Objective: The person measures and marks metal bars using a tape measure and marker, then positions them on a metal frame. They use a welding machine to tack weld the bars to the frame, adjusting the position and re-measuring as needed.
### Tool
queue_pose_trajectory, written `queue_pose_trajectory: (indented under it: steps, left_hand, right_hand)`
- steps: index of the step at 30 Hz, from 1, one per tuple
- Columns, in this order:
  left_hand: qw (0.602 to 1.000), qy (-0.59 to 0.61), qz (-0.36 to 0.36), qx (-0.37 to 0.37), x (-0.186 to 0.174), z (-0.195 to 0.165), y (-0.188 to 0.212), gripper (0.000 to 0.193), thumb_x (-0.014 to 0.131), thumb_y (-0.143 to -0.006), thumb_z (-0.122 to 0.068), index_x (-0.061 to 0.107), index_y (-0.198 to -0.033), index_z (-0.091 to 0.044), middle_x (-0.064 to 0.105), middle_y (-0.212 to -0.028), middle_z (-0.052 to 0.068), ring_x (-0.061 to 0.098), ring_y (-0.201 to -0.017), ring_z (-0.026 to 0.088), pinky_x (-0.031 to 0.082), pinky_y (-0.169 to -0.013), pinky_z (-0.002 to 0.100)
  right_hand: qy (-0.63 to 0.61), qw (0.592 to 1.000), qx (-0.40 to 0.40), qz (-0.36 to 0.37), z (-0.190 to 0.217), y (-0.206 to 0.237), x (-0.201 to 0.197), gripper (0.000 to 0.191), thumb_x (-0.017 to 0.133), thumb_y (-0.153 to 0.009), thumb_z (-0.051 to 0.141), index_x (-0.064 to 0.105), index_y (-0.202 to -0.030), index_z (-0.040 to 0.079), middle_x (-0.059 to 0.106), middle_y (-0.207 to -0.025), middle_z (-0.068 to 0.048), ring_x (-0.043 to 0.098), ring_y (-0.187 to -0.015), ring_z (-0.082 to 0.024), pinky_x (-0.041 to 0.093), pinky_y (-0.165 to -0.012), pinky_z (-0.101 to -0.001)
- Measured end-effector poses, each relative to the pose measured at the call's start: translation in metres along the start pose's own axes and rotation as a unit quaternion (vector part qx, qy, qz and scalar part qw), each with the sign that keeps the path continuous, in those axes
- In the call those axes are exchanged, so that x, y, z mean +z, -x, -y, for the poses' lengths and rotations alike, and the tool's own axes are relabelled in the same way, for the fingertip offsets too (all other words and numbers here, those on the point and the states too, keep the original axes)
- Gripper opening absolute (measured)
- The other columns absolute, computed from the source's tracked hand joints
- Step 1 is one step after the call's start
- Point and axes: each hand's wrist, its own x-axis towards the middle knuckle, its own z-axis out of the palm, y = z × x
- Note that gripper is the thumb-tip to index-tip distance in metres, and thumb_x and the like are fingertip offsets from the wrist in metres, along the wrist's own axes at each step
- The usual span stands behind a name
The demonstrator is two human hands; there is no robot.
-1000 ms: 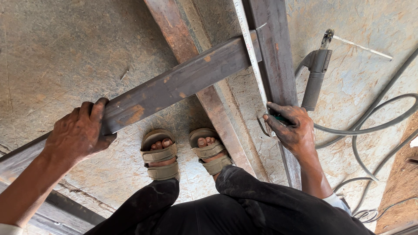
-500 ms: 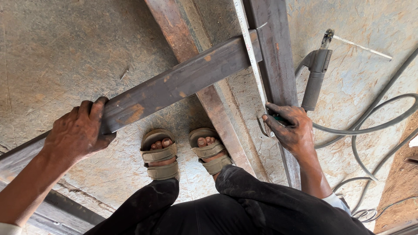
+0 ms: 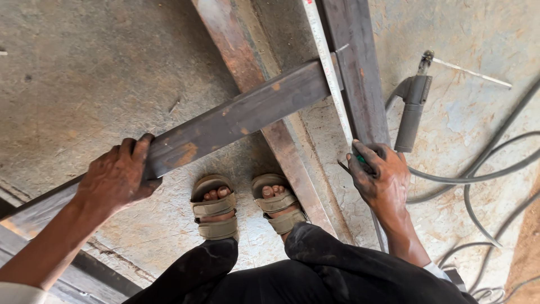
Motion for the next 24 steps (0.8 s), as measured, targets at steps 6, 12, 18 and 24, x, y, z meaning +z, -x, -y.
queue_pose_trajectory:
  steps: [6, 12, 18, 24]
  left_hand:
    - [1.000, 0.011, -0.011, 0.000, 0.005, 0.002, 0.000, 0.120, 0.084, -0.067, -0.059, 0.018, -0.154, -0.010, 0.054, -0.130, 0.026, 0.068, -0.105, 0.038, 0.066, -0.085, 0.042]
    - [1.000, 0.006, -0.012, 0.004, 0.005, 0.002, -0.001, 0.119, 0.083, -0.068, -0.058, 0.018, -0.155, -0.009, 0.054, -0.129, 0.026, 0.068, -0.104, 0.038, 0.066, -0.083, 0.041]
    - [1.000, 0.012, 0.000, -0.005, 0.002, 0.001, 0.001, 0.120, 0.084, -0.067, -0.058, 0.018, -0.155, -0.009, 0.054, -0.129, 0.025, 0.068, -0.105, 0.038, 0.066, -0.083, 0.041]
    - [1.000, 0.020, -0.013, -0.001, 0.004, 0.001, 0.000, 0.121, 0.084, -0.065, -0.058, 0.020, -0.154, -0.009, 0.056, -0.127, 0.026, 0.070, -0.102, 0.038, 0.068, -0.077, 0.042]
  right_hand:
    - [-0.032, 0.999, 0.005, 0.030, 0.000, -0.008, -0.006, 0.034, 0.078, -0.087, 0.023, 0.076, -0.118, 0.010, 0.070, -0.097, -0.011, 0.065, -0.084, -0.029, 0.050, -0.074, -0.0409]
    - [-0.029, 0.999, -0.006, 0.040, -0.005, -0.009, -0.006, 0.034, 0.078, -0.087, 0.024, 0.076, -0.118, 0.010, 0.071, -0.102, -0.010, 0.065, -0.089, -0.030, 0.051, -0.078, -0.0410]
    - [-0.060, 0.996, -0.011, 0.068, -0.010, -0.012, -0.007, 0.034, 0.077, -0.089, 0.023, 0.075, -0.121, 0.009, 0.072, -0.101, -0.009, 0.066, -0.089, -0.027, 0.051, -0.080, -0.0398]
    - [-0.085, 0.994, -0.001, 0.071, -0.010, -0.013, -0.011, 0.032, 0.077, -0.088, 0.022, 0.076, -0.117, 0.008, 0.071, -0.100, -0.011, 0.066, -0.090, -0.029, 0.053, -0.080, -0.0401]
